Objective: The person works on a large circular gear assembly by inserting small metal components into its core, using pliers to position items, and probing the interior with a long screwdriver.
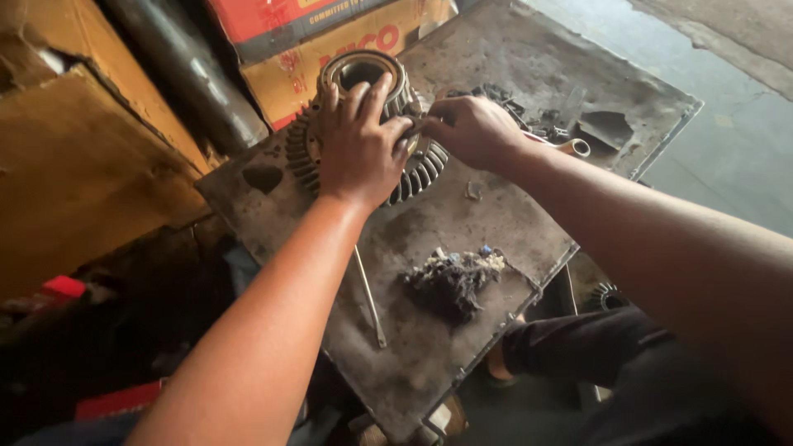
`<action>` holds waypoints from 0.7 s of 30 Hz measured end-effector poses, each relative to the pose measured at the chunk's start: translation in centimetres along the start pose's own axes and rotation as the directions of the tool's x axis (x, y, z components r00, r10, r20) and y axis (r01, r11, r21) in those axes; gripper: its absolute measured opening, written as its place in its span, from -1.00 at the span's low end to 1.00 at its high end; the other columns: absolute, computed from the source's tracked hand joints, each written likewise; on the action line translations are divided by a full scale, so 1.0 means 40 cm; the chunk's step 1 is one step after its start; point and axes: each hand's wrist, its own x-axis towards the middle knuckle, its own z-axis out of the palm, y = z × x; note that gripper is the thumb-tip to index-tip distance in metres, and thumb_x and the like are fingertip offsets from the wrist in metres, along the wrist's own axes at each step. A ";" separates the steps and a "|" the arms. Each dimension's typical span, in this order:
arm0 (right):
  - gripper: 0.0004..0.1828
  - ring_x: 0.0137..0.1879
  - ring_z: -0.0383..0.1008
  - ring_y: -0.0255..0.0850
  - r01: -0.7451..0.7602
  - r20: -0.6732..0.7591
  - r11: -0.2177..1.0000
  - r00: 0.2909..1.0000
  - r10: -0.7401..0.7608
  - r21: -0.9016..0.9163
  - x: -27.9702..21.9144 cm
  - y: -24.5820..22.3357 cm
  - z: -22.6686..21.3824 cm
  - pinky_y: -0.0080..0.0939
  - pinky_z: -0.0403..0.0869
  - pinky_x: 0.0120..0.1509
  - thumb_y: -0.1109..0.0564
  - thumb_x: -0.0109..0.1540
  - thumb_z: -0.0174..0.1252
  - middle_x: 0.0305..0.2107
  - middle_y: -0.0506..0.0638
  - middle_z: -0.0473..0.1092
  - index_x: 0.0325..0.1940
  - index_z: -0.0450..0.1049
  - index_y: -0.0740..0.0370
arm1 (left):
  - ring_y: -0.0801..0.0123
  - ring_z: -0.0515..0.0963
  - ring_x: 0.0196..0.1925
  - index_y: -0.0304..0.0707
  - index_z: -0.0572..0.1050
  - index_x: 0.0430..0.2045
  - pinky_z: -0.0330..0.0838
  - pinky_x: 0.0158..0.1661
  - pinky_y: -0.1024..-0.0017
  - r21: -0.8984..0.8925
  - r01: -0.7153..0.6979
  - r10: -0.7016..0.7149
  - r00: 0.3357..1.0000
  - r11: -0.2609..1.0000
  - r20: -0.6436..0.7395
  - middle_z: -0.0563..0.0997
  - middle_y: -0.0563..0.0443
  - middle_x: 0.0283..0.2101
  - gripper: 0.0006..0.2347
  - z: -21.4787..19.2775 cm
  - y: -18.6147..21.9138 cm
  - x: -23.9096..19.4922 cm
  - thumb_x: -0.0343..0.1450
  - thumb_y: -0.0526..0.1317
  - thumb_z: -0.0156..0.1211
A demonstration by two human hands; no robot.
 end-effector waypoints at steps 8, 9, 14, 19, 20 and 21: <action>-0.51 -0.22 0.56 -0.15 -0.182 0.199 0.973 0.968 0.153 0.141 0.022 0.039 -0.033 -0.04 0.47 -0.06 -0.36 0.25 0.19 -0.32 -0.04 0.57 -0.02 0.64 0.01 | -0.03 0.20 0.43 0.00 0.69 -0.13 -0.23 0.45 -0.13 -0.004 -0.025 0.026 0.999 1.000 0.048 0.30 -0.11 0.41 -0.76 0.009 -0.009 -0.004 0.39 -0.03 0.36; -0.51 -0.25 0.53 -0.17 -0.209 0.215 0.970 0.960 0.180 0.123 0.026 0.041 -0.039 -0.04 0.47 -0.08 -0.36 0.26 0.19 -0.36 -0.02 0.55 -0.04 0.66 0.03 | -0.03 0.19 0.43 0.02 0.69 -0.12 -0.24 0.45 -0.13 -0.002 -0.035 0.035 0.998 0.999 0.049 0.30 -0.11 0.42 -0.76 0.011 -0.013 -0.009 0.39 -0.02 0.35; -0.50 -0.36 0.43 -0.25 -0.169 0.218 0.975 0.966 0.135 0.146 0.047 0.030 -0.040 -0.11 0.45 -0.18 -0.31 0.31 0.20 -0.47 0.00 0.48 -0.15 0.66 0.17 | -0.03 0.18 0.44 -0.01 0.68 -0.08 -0.23 0.46 -0.12 0.047 -0.057 0.055 0.997 0.997 0.045 0.28 -0.12 0.43 -0.73 0.017 -0.034 -0.001 0.42 0.01 0.35; -0.60 -0.43 0.44 -0.28 -0.575 0.446 0.755 0.792 0.417 0.315 0.039 0.016 -0.037 -0.16 0.47 -0.37 -0.24 0.27 0.16 -0.48 -0.06 0.48 -0.12 0.67 0.07 | -0.04 0.17 0.45 0.00 0.67 -0.07 -0.21 0.46 -0.13 0.040 -0.050 0.048 0.997 0.998 0.056 0.26 -0.11 0.44 -0.71 0.020 -0.028 -0.001 0.37 -0.02 0.38; -0.60 -0.43 0.45 -0.29 -0.602 0.475 0.714 0.775 0.417 0.356 0.037 0.011 -0.034 -0.19 0.48 -0.39 -0.24 0.28 0.16 -0.48 -0.06 0.48 -0.13 0.66 0.08 | -0.05 0.17 0.45 0.00 0.67 -0.07 -0.21 0.46 -0.13 0.041 -0.051 0.048 0.997 0.998 0.067 0.26 -0.12 0.45 -0.72 0.017 -0.031 0.002 0.38 -0.03 0.39; -0.60 -0.44 0.44 -0.27 -0.574 0.459 0.748 0.792 0.403 0.334 0.025 0.007 -0.025 -0.15 0.48 -0.37 -0.24 0.28 0.13 -0.47 -0.07 0.49 -0.10 0.66 0.05 | -0.05 0.16 0.46 0.00 0.66 -0.07 -0.22 0.47 -0.13 0.038 -0.045 0.041 0.995 0.998 0.089 0.25 -0.12 0.45 -0.73 0.014 -0.027 -0.010 0.39 -0.03 0.39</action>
